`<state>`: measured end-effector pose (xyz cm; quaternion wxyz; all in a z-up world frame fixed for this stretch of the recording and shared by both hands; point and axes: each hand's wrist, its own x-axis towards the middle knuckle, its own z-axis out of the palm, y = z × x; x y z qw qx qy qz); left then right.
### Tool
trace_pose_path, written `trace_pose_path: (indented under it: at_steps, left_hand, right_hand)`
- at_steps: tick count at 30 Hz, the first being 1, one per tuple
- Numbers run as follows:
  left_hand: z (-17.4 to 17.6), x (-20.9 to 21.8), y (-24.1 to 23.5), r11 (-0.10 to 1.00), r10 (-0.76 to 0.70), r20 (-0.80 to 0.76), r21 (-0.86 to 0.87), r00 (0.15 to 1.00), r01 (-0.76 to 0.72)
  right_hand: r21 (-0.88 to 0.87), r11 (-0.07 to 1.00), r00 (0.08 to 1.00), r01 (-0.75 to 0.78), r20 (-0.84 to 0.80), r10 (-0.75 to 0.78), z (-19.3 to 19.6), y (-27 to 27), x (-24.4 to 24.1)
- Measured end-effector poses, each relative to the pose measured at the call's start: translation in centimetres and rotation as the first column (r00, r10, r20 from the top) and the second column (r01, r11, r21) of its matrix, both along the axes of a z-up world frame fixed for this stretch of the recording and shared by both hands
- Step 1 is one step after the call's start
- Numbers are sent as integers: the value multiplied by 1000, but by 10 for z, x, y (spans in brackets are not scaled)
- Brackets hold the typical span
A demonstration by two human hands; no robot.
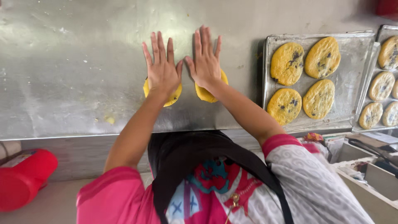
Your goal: The person flattens yellow dough balls containing dark fillings by hand on a stainless steel countertop. They press the dough into flat discs and place them onto metal baking trays. The person also briefly handles a dark purple dough ball.
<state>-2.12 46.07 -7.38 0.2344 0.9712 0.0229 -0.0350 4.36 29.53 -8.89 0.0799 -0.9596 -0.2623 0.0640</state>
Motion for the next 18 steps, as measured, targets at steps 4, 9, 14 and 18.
trace_pose_path:
  at_steps: [4,9,14,18]
  left_hand:
    - [6,40,17,996,14,-27,90,1000,-11]
    - [9,3,2,985,24,46,170,999,-31]
    - [-4,-8,-15,997,71,-48,38,996,-70]
    - [-11,-15,-22,995,87,33,55,996,-89]
  right_hand:
    - [-58,996,996,-66,49,69,6,20,25]
    - [-39,998,997,41,-62,-44,25,23,7]
    - [-69,994,996,86,-24,-88,35,19,-28]
    - [-91,993,996,81,-14,-82,30,19,-37]
